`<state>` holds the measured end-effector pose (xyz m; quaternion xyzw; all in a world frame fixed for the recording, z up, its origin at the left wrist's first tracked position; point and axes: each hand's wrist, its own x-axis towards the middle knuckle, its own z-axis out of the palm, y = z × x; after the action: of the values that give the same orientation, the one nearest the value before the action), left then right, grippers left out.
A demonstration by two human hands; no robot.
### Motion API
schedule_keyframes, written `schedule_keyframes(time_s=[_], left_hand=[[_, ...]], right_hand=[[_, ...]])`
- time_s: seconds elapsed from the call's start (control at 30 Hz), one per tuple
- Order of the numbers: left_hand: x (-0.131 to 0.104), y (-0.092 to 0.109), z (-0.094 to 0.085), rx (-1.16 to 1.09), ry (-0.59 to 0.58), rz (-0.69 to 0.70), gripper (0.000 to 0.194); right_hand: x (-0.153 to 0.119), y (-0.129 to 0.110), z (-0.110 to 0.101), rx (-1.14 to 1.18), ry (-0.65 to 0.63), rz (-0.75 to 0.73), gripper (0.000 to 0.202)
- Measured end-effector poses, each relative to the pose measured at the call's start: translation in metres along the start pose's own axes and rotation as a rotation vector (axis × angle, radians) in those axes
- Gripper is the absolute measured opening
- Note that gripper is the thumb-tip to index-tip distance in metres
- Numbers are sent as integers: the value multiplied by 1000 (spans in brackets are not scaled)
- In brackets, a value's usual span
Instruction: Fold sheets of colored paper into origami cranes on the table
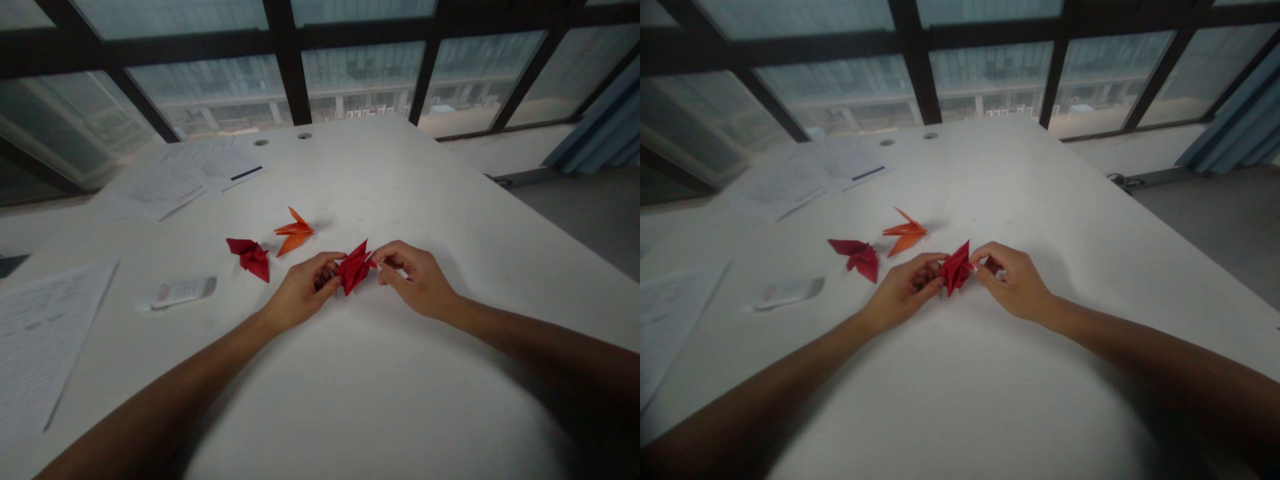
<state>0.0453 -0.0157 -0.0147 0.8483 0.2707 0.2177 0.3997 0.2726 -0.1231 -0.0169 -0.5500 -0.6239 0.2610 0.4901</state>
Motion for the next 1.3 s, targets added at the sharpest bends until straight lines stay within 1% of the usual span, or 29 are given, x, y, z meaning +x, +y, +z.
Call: schedule_keyframes(time_s=[0.2, 0.37, 0.5, 0.73, 0.87, 1.1, 1.3], left_hand=[[-1, 2, 0, -8, 3, 15, 38], [-1, 0, 1, 2, -8, 28, 38], [-1, -1, 0, 11, -14, 36, 37], [-1, 0, 1, 23, -8, 37, 37], [-1, 1, 1, 5, -3, 35, 36], [-1, 1, 1, 3, -2, 25, 36], [-1, 2, 1, -9, -3, 23, 37]], right_hand=[[-1, -9, 0, -80, -24, -49, 12], [0, -12, -1, -146, 4, -105, 19], [2, -12, 0, -218, 52, -165, 23], [2, -11, -1, -237, 68, -231, 14], [2, -12, -1, -236, 91, -226, 13], [0, -11, 1, -247, 133, -147, 6], [-1, -13, 1, -296, 117, -186, 10]])
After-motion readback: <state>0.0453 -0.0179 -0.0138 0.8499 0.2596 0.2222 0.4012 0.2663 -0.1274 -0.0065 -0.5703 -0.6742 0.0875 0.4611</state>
